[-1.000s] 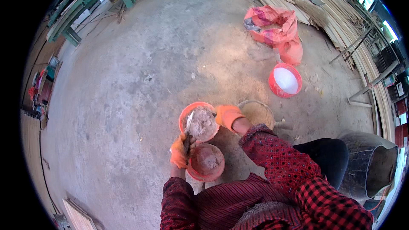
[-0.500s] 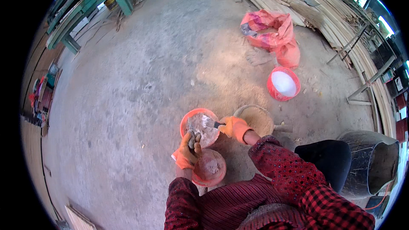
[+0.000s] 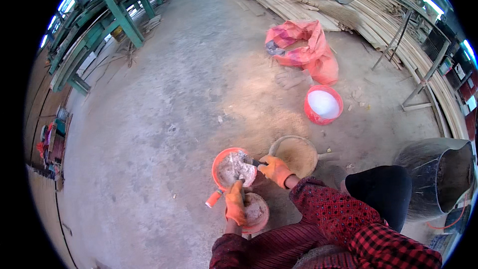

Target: The person scoops a white powder from a red bucket into a smaller orange bucket using a trowel. They then mix the powder with a liquid in the orange bucket using the trowel. The person walks through a workshop carrying the mixed substance and briefly picks up a yellow fruit from a pile of items before continuing to walk.

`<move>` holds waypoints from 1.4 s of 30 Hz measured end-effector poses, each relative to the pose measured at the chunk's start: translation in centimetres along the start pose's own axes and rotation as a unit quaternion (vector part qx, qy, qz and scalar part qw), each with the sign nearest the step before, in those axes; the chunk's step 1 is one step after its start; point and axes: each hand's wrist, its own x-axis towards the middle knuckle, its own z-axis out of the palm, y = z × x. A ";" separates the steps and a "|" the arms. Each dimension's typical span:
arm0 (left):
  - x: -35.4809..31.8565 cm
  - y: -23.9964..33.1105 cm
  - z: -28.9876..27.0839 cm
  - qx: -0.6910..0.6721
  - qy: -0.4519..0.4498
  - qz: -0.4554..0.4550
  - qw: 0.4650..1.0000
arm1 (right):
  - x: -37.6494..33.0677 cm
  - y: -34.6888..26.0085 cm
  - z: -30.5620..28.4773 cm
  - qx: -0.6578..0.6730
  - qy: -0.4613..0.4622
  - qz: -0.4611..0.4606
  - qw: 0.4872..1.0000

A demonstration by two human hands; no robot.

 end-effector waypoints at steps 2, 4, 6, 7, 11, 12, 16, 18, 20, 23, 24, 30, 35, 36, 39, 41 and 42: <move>-1.3 -1.2 -0.9 0.121 -0.024 0.133 0.983 | -0.4 -1.1 1.8 0.064 -0.016 0.026 0.997; -1.9 -1.1 -1.7 0.052 -0.033 0.060 0.996 | -0.7 -1.9 3.4 0.069 -0.019 0.042 0.997; -1.6 0.6 -0.3 -0.057 -0.030 -0.060 0.996 | -0.1 -1.0 3.9 0.027 0.014 0.015 0.999; -1.7 0.8 -0.7 -0.074 -0.025 -0.089 0.993 | -0.3 -1.7 4.7 0.009 0.019 -0.001 1.000; -1.4 1.8 -0.5 -0.097 -0.006 -0.150 0.984 | -1.1 -2.3 4.7 -0.047 0.002 -0.071 0.996; -1.2 2.0 -0.3 -0.097 -0.006 -0.156 0.983 | -1.2 -2.2 4.5 -0.066 -0.003 -0.071 0.995; -1.1 0.5 -1.9 -0.014 -0.055 -0.077 0.995 | -2.0 -4.1 3.5 -0.109 -0.057 -0.022 0.992; 0.0 1.1 0.3 -0.006 -0.090 -0.054 0.994 | -0.8 -1.3 1.9 -0.087 -0.015 -0.029 0.996; -0.4 0.7 -0.4 -0.062 -0.043 -0.133 0.988 | -2.0 -3.0 2.1 -0.141 -0.043 -0.029 0.989; 1.1 -0.1 0.7 -0.165 -0.008 -0.222 0.961 | -2.0 -2.9 1.9 -0.195 -0.023 -0.051 0.979; 1.6 -0.4 0.9 -0.202 -0.011 -0.245 0.948 | -2.4 -2.6 1.9 -0.202 -0.036 -0.087 0.975; 2.3 0.2 -3.4 -0.265 0.043 -0.263 0.927 | -5.2 -3.5 2.7 -0.181 -0.057 -0.154 0.970; 1.3 1.7 -4.4 -0.395 -0.044 -0.278 0.875 | -3.6 -4.6 0.0 -0.184 -0.027 -0.058 0.981; 1.0 1.5 -5.3 -0.420 -0.053 -0.277 0.863 | -3.4 -4.5 1.1 -0.205 -0.027 -0.121 0.971; 0.2 2.0 -5.9 -0.371 -0.022 -0.268 0.889 | -3.4 -4.0 4.0 -0.258 -0.015 -0.276 0.926; 0.1 3.3 -5.1 -0.301 -0.057 -0.268 0.913 | -0.6 -3.1 3.8 -0.331 -0.040 -0.179 0.926; 0.5 4.0 -4.6 -0.265 -0.078 -0.260 0.925 | 1.3 -2.2 3.0 -0.366 -0.045 -0.130 0.921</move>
